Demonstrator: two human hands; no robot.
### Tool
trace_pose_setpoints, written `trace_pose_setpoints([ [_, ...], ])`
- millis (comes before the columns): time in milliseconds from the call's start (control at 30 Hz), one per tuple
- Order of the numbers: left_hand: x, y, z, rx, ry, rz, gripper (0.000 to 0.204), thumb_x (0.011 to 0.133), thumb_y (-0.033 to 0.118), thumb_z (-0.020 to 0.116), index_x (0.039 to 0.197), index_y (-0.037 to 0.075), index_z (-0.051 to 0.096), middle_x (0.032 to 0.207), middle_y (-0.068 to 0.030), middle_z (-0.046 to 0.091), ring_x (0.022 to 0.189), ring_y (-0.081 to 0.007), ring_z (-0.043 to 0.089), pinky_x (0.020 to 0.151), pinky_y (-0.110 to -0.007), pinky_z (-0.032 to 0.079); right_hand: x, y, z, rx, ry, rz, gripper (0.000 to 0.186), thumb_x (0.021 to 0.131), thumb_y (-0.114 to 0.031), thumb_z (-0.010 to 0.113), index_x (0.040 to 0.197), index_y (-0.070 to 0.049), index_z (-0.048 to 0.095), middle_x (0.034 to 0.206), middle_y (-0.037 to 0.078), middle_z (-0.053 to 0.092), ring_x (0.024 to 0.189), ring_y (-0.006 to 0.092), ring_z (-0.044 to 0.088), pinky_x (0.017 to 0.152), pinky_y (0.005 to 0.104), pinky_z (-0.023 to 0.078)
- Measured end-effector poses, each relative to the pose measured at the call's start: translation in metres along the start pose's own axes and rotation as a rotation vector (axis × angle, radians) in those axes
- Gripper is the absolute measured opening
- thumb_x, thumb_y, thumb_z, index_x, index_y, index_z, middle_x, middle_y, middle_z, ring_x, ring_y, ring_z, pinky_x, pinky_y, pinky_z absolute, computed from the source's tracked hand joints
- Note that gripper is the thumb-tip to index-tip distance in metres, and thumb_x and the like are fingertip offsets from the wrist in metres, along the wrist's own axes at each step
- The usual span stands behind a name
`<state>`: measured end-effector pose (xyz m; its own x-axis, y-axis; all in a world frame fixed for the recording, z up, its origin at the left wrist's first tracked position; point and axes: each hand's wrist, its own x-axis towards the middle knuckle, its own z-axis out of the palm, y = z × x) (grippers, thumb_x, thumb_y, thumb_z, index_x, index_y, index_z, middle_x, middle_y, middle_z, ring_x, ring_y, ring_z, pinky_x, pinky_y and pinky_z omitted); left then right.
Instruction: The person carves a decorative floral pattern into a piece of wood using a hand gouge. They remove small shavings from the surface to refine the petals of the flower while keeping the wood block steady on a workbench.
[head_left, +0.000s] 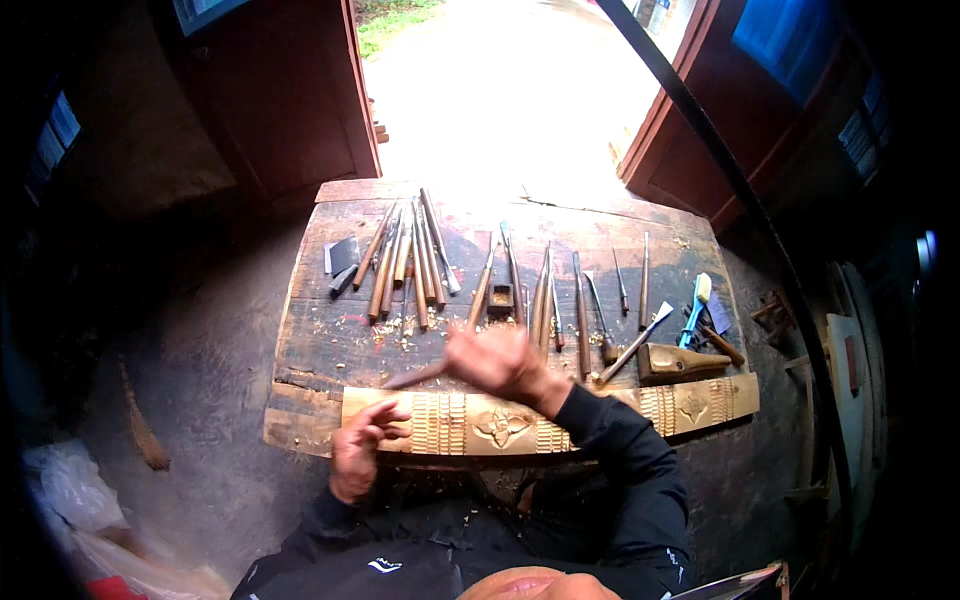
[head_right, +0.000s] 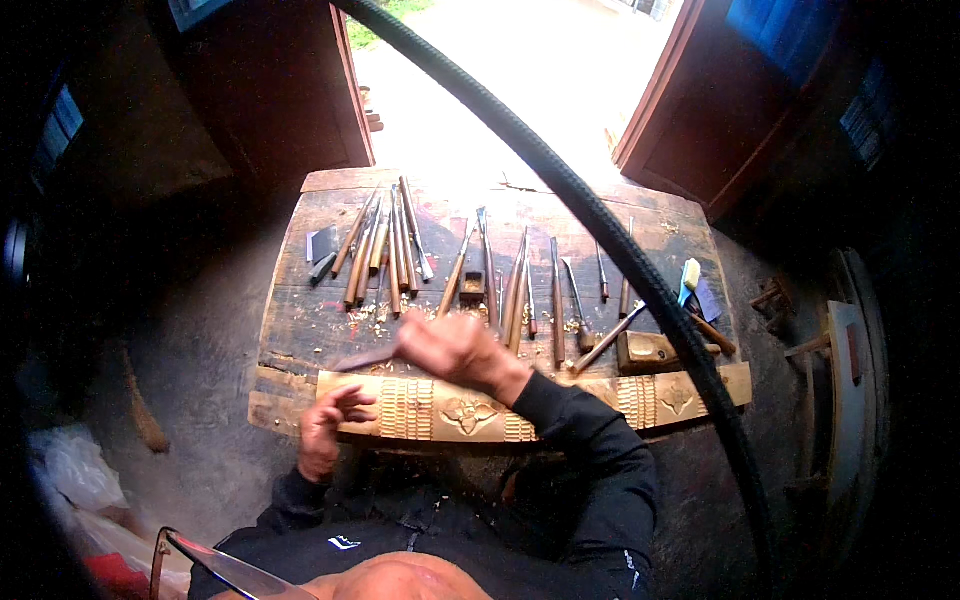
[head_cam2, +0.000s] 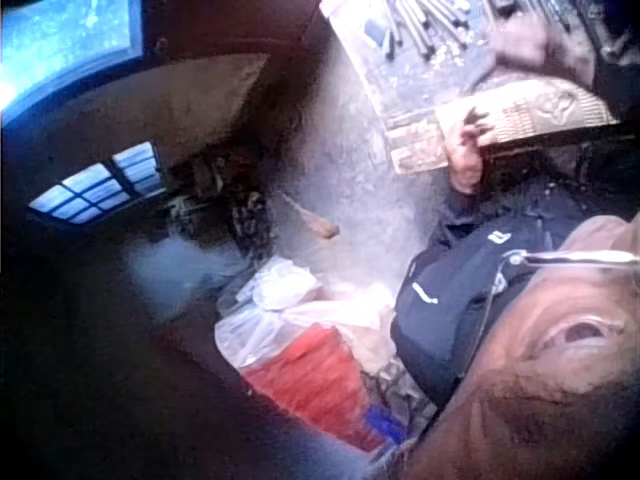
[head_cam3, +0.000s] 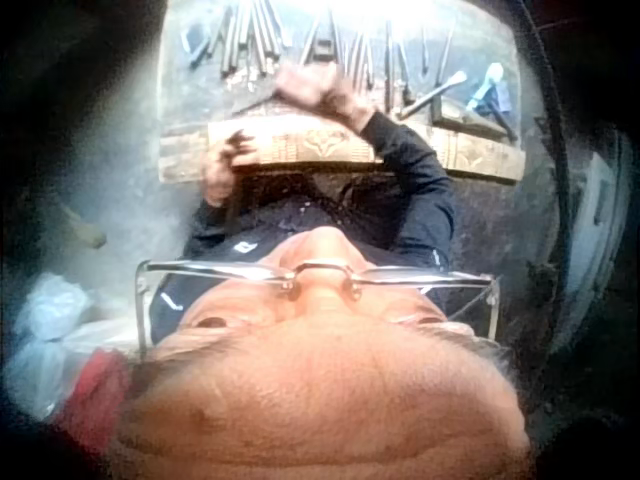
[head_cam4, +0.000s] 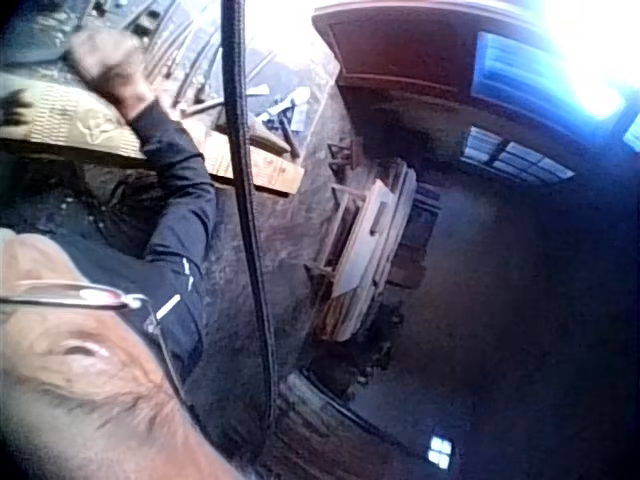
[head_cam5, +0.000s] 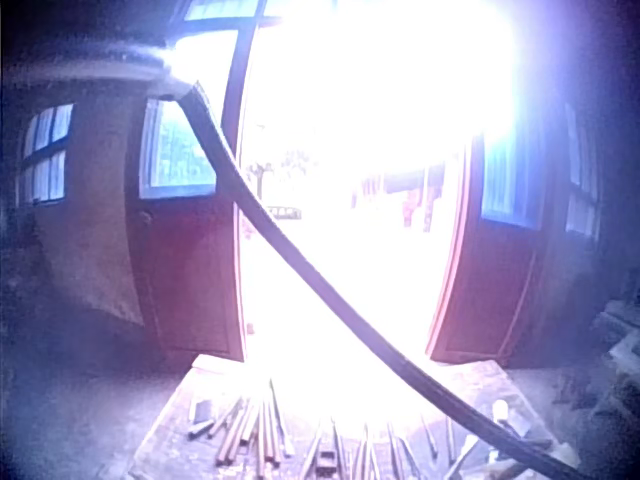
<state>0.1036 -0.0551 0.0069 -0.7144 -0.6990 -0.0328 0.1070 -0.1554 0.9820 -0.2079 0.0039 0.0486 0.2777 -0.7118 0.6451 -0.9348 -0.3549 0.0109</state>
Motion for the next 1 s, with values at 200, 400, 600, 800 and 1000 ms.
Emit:
trace_pose_setpoints([
  [200, -0.013, 0.053, -0.015, -0.037, -0.107, -0.309, 0.115, 0.094, 0.091, 0.053, 0.154, -0.007, 0.054, 0.143, -0.0197, 0.070, 0.124, -0.0277, 0.073, 0.113, -0.044, 0.055, -0.020, -0.095, 0.010, 0.195, -0.100, -0.222, 0.025, 0.096, -0.021, 0.065, 0.114, -0.003, 0.066, 0.079, 0.002, 0.058, 0.059, 0.0121, 0.059, 0.052, 0.0307, 0.044],
  [400, 0.003, 0.065, -0.016, 0.045, -0.225, -0.467, 0.132, 0.078, 0.099, 0.066, 0.153, -0.009, 0.059, 0.149, -0.0188, 0.068, 0.132, -0.0252, 0.068, 0.112, -0.042, 0.055, -0.030, -0.107, 0.029, 0.409, -0.128, -0.124, 0.032, 0.095, -0.025, 0.060, 0.115, 0.000, 0.065, 0.082, 0.004, 0.060, 0.064, 0.0125, 0.061, 0.058, 0.0300, 0.041],
  [600, 0.020, 0.091, -0.014, 0.220, -0.240, -0.631, 0.136, 0.072, 0.103, 0.066, 0.150, -0.009, 0.062, 0.157, -0.0291, 0.060, 0.147, -0.0382, 0.059, 0.119, -0.045, 0.049, -0.032, -0.120, 0.046, 0.375, -0.116, -0.019, 0.043, 0.092, -0.023, 0.064, 0.127, 0.001, 0.068, 0.082, 0.002, 0.059, 0.063, 0.0103, 0.058, 0.056, 0.0286, 0.037],
  [800, 0.044, 0.090, -0.041, 0.306, -0.278, -0.605, 0.141, 0.072, 0.107, 0.060, 0.147, -0.012, 0.063, 0.152, -0.0264, 0.066, 0.138, -0.0331, 0.066, 0.118, -0.044, 0.050, -0.017, -0.130, 0.069, 0.388, -0.024, 0.079, 0.041, 0.094, -0.021, 0.064, 0.128, 0.001, 0.070, 0.080, 0.003, 0.059, 0.063, 0.0109, 0.060, 0.054, 0.0280, 0.039],
  [1000, 0.061, 0.081, -0.059, 0.416, -0.376, -0.533, 0.136, 0.077, 0.107, 0.053, 0.142, -0.011, 0.068, 0.143, -0.0265, 0.072, 0.132, -0.0320, 0.071, 0.116, -0.043, 0.051, -0.011, -0.132, 0.083, 0.410, -0.039, 0.118, 0.045, 0.094, -0.019, 0.064, 0.132, 0.004, 0.070, 0.084, 0.007, 0.064, 0.063, 0.0131, 0.061, 0.053, 0.0296, 0.039],
])
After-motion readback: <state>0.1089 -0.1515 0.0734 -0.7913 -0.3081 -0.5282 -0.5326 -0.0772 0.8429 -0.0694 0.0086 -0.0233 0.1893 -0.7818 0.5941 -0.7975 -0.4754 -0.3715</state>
